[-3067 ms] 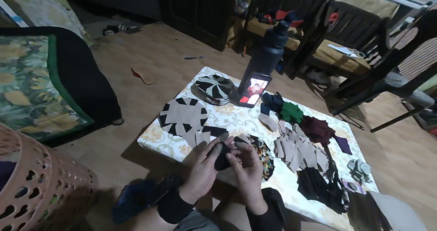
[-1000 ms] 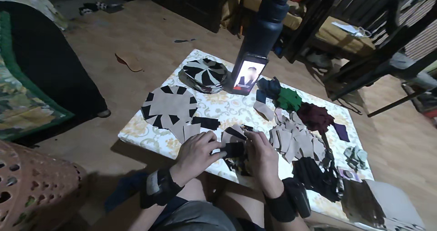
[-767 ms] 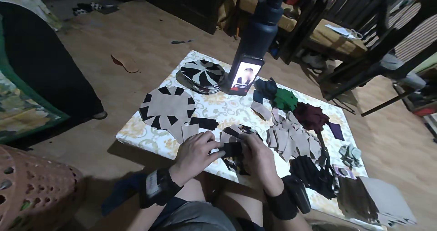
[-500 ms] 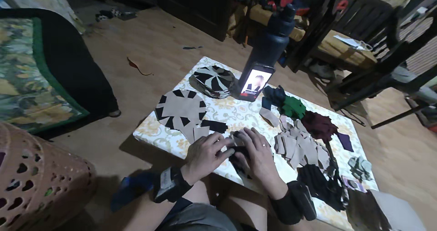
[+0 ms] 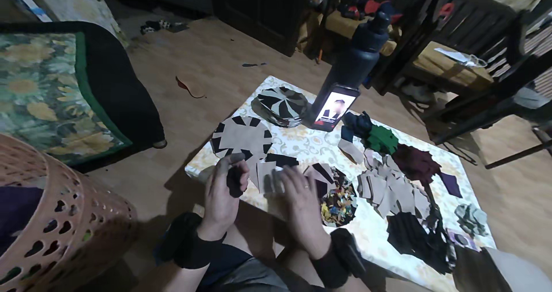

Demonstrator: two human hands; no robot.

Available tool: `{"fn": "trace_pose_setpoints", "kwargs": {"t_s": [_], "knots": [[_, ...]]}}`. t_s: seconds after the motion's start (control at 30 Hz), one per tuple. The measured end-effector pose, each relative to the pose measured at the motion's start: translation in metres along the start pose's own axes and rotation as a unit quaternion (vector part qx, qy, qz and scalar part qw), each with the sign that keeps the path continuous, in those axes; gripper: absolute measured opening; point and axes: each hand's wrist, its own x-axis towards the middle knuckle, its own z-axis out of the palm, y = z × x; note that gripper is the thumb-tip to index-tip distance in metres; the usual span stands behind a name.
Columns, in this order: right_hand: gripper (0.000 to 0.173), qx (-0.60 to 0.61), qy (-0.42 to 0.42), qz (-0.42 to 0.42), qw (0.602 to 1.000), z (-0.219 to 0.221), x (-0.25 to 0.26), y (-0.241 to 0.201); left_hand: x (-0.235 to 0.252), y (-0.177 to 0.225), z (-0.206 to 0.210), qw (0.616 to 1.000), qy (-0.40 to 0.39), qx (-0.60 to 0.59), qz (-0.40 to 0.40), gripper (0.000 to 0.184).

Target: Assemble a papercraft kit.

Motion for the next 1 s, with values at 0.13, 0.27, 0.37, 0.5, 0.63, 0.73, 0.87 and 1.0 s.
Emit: {"fn": "trace_pose_setpoints", "kwargs": {"t_s": [0.13, 0.27, 0.37, 0.5, 0.63, 0.73, 0.87, 1.0], "knots": [[0.019, 0.022, 0.032, -0.046, 0.998, 0.020, 0.002, -0.011, -0.010, -0.001, -0.005, 0.997, -0.043, 0.041, -0.039, 0.040], [0.018, 0.068, 0.061, -0.018, 0.996, 0.006, -0.001, -0.001, -0.029, -0.006, -0.013, 0.970, -0.168, 0.122, -0.127, 0.038], [0.017, 0.107, 0.135, -0.020, 0.985, -0.011, -0.006, 0.005, -0.037, -0.011, -0.007, 0.930, -0.248, 0.084, -0.259, 0.052], [0.011, 0.148, 0.190, -0.082, 0.967, -0.031, -0.022, 0.013, -0.034, -0.011, 0.015, 0.923, -0.181, -0.034, -0.337, 0.066], [0.010, 0.173, 0.203, -0.093, 0.959, -0.042, -0.037, 0.026, -0.022, -0.009, 0.030, 0.945, -0.168, -0.007, -0.282, 0.018], [0.023, 0.274, 0.192, -0.037, 0.942, -0.043, -0.044, 0.030, -0.023, -0.011, 0.040, 0.958, -0.185, 0.034, -0.215, 0.007], [0.079, 0.526, 0.080, 0.129, 0.837, -0.049, -0.046, 0.023, -0.026, -0.017, 0.051, 0.976, -0.178, 0.084, -0.097, 0.006], [0.061, 0.528, 0.097, 0.137, 0.832, -0.054, -0.037, 0.025, -0.019, -0.020, 0.059, 0.974, -0.177, 0.143, -0.019, 0.010]]}}
